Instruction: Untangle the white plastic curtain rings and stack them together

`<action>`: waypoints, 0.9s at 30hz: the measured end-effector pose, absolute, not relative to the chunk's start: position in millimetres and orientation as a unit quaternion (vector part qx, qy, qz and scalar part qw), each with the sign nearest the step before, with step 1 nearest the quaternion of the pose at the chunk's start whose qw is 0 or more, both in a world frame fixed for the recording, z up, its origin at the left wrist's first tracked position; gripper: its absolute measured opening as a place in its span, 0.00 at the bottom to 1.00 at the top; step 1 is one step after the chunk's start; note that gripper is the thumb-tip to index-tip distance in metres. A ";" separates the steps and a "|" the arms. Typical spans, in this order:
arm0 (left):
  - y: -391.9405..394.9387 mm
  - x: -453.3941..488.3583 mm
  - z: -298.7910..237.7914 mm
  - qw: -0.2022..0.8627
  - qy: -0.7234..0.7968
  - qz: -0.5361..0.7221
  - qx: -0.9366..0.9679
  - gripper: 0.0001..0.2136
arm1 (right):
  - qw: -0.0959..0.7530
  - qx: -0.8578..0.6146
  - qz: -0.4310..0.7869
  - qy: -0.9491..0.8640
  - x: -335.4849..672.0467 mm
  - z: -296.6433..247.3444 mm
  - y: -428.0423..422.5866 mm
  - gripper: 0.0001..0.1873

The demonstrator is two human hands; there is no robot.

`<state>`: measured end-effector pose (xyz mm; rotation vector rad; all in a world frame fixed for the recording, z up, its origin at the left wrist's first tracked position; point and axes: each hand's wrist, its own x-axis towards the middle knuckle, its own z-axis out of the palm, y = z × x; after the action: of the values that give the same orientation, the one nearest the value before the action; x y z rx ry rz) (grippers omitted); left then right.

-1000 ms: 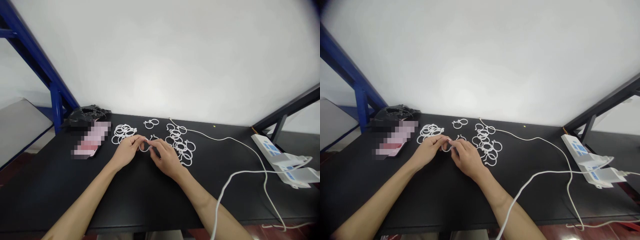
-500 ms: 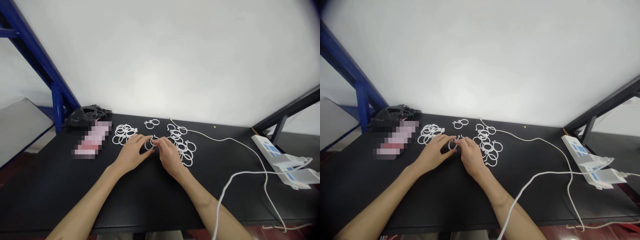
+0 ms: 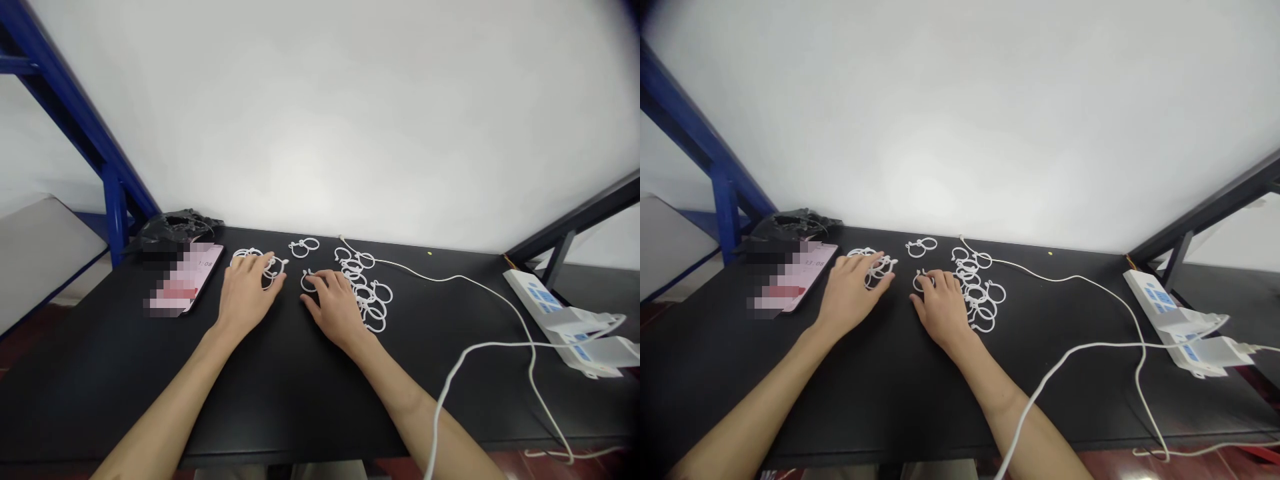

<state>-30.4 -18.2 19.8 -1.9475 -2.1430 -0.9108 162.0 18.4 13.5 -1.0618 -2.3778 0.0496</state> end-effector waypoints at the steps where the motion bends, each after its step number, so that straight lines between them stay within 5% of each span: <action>1: -17.1 -34.8 18.9 0.067 -0.722 -0.289 -0.625 0.20 | 0.249 -0.397 0.010 -0.883 162.0 12.2 18.8 0.13; 5: -14.1 -47.5 14.1 0.073 -0.755 -0.258 -0.599 0.23 | 0.215 -0.404 -0.001 -0.889 161.9 9.0 19.9 0.05; 20: -14.8 -41.6 16.8 0.054 -0.751 -0.308 -0.581 0.22 | 0.196 -0.429 0.030 -0.881 163.6 11.4 17.7 0.09; 27: -23.3 -14.0 23.2 -0.114 -0.626 -0.368 -0.678 0.16 | 0.356 -0.387 0.109 -0.844 162.8 16.1 15.6 0.07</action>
<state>-14.0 -23.3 23.2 -2.3003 -2.1224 -1.2473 162.8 15.6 16.1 -0.9986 -2.1785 0.2809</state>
